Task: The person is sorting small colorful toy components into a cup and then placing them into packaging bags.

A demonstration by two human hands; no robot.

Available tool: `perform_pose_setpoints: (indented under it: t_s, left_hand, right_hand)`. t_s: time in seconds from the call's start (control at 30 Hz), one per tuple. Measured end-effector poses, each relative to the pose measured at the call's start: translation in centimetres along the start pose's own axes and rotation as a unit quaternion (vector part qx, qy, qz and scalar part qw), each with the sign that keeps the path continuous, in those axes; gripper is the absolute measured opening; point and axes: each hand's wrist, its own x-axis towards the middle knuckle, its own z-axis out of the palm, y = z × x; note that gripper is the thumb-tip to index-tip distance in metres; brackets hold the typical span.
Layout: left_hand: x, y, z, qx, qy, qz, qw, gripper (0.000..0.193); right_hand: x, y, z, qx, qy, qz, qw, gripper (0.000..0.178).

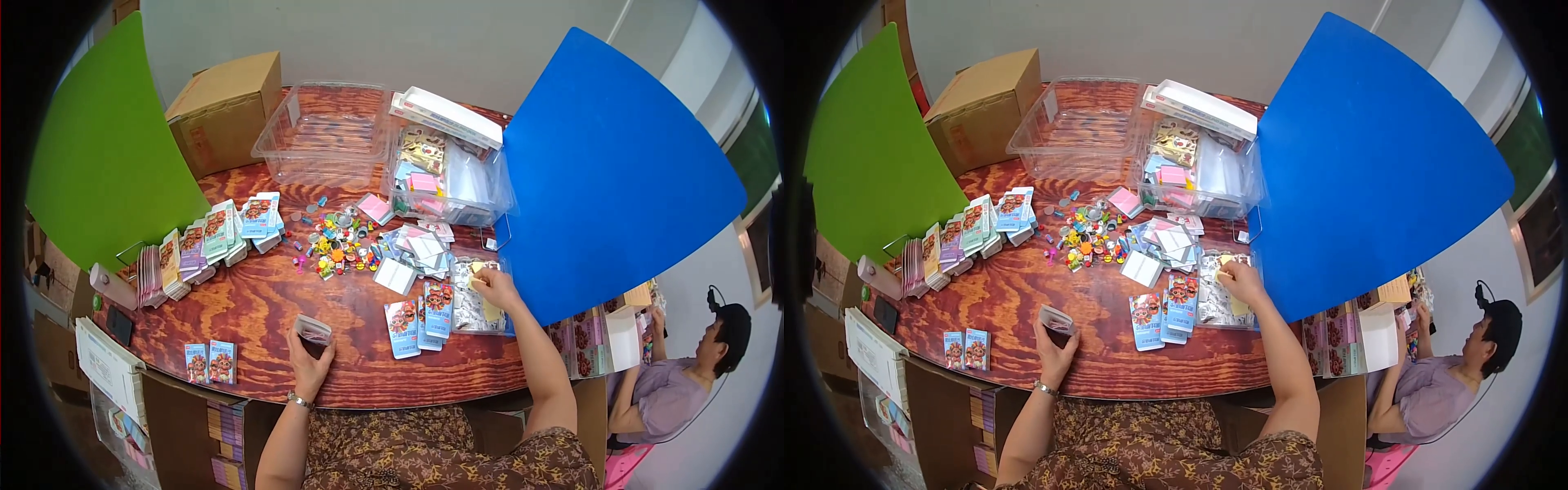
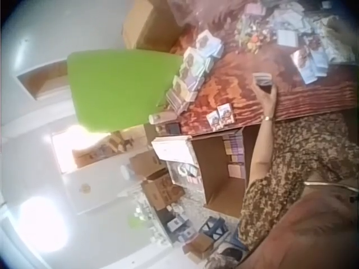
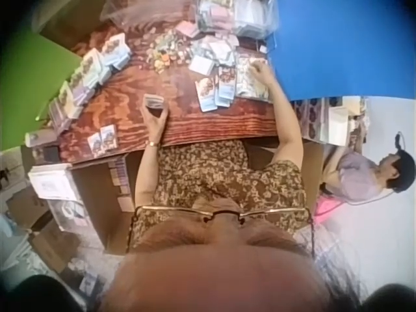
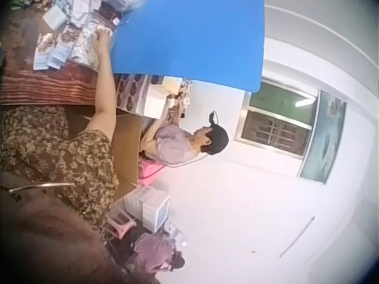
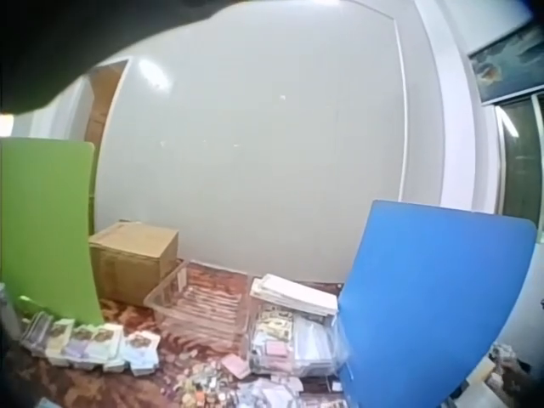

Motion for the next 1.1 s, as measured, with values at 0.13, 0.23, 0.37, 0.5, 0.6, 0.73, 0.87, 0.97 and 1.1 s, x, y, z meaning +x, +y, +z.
perform_pose_setpoints:
  t_s: [0.13,0.23,0.37,0.5,0.6,0.73,0.87,0.97,1.1]
  left_hand:
    - [0.1,0.1,0.1,0.010,0.004,0.003,1.000,0.067]
    - [0.0,0.2,0.0,0.005,0.006,0.002,1.000,0.067]
    - [0.2,0.3,0.4,0.002,0.010,0.005,1.000,0.067]
    - [-0.2,0.1,-0.1,-0.004,0.010,-0.013,1.000,0.068]
    - [0.1,0.5,0.1,-0.007,0.006,-0.004,1.000,0.069]
    - [0.1,0.7,-0.2,-0.002,0.005,-0.011,1.000,0.070]
    - [0.1,0.5,-0.1,-0.003,0.000,-0.009,1.000,0.072]
    - [0.1,0.4,-0.2,-0.008,-0.013,-0.010,1.000,0.076]
    - [0.1,0.7,-0.1,-0.011,-0.005,-0.002,1.000,0.071]
  right_hand:
    - [-0.4,0.2,0.3,-0.118,0.060,-0.085,0.988,0.016]
    - [0.1,-0.7,1.1,-0.116,0.122,-0.081,0.982,0.020]
    - [1.5,0.2,2.7,-0.241,0.097,-0.139,0.956,0.022]
    - [1.5,-3.7,2.9,-0.277,0.027,-0.128,0.952,0.024]
    - [2.0,-2.6,3.0,-0.252,0.036,-0.090,0.963,0.027]
    - [2.8,-2.2,2.8,-0.262,-0.004,-0.099,0.960,0.022]
    - [3.9,0.3,2.8,-0.269,-0.030,-0.189,0.944,0.013]
    - [3.8,0.5,3.2,-0.298,-0.010,-0.192,0.935,0.009]
    - [2.7,-0.7,3.3,-0.218,0.078,-0.160,0.960,0.006]
